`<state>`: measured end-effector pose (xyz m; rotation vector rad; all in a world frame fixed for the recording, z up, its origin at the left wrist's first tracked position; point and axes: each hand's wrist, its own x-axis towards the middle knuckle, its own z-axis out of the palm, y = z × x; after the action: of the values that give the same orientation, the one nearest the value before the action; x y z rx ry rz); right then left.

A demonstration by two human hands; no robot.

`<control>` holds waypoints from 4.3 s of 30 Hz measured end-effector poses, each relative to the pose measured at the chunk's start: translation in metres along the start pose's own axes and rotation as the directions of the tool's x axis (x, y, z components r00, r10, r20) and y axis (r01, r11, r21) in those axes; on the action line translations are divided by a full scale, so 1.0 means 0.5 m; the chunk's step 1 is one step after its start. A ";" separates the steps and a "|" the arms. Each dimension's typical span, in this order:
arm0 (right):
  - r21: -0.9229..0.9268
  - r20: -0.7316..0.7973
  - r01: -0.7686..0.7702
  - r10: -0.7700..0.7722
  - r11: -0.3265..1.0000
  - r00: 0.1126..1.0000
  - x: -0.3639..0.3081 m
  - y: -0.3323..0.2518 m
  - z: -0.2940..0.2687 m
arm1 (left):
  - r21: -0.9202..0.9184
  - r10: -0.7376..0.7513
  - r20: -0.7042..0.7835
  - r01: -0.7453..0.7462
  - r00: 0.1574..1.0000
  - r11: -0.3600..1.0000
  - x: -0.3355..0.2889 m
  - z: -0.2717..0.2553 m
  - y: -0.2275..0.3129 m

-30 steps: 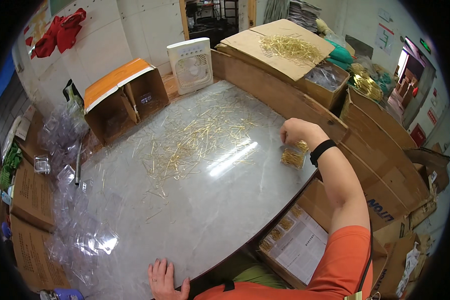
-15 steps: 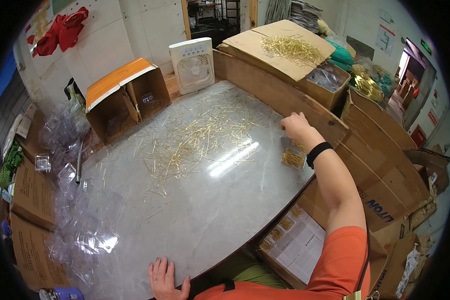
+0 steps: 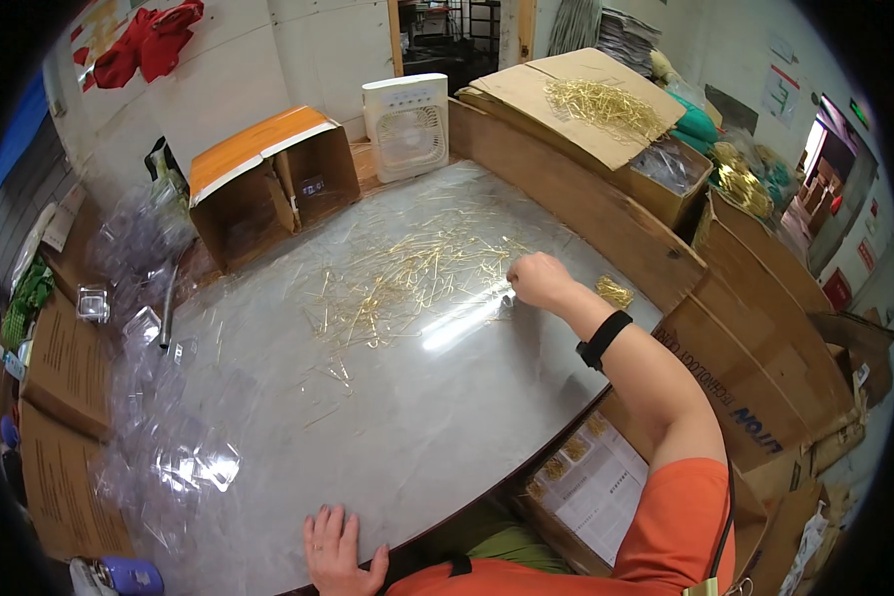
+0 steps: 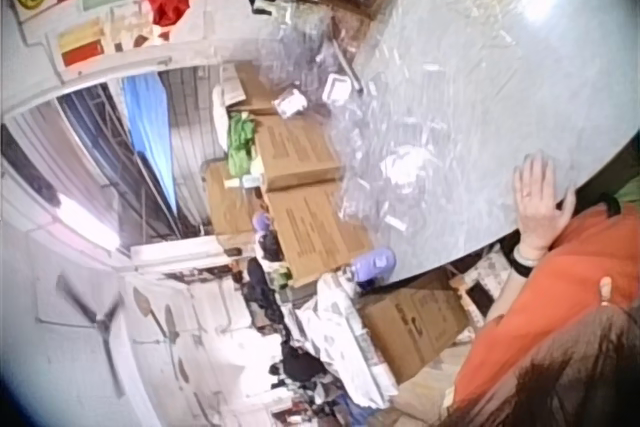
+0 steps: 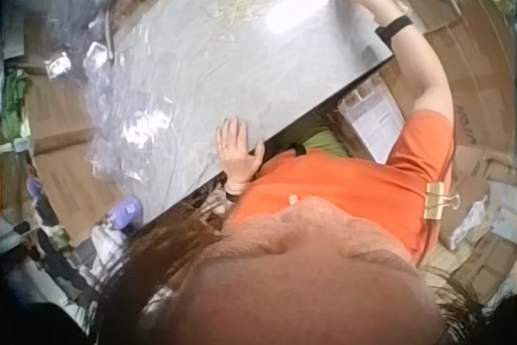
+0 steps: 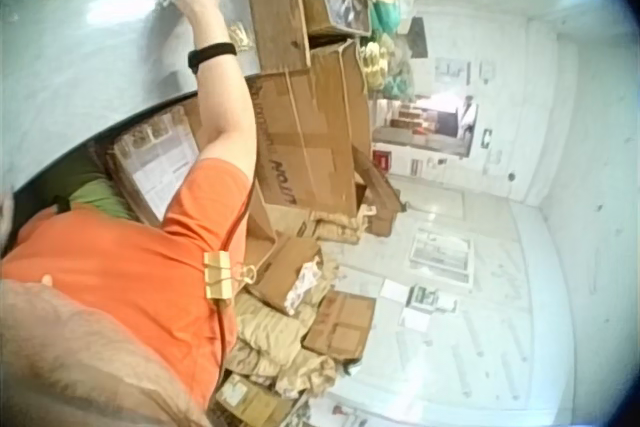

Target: Packaging small gold-colored pins into plastic bags and placing them into a box.

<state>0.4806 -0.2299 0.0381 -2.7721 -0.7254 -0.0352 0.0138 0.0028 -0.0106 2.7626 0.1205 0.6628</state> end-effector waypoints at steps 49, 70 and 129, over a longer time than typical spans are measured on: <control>0.357 -0.323 0.488 -0.385 0.796 0.865 -0.455 -0.451 0.164 | 0.048 -0.155 0.140 0.149 0.978 0.988 0.016 -0.018 -0.040; 0.360 -0.014 0.657 -0.701 0.662 0.714 -0.482 -0.468 0.127 | -0.250 -0.108 0.133 0.139 0.985 0.958 -0.005 -0.038 -0.065; 0.469 0.185 0.684 -0.819 0.559 0.543 -0.291 -0.554 0.146 | 0.024 -0.201 0.073 0.200 0.977 0.980 0.011 -0.033 -0.057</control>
<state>0.2162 -0.0478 0.0256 -1.9095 -1.8238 0.4402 0.0109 0.0350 -0.0031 2.7384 0.3840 0.5066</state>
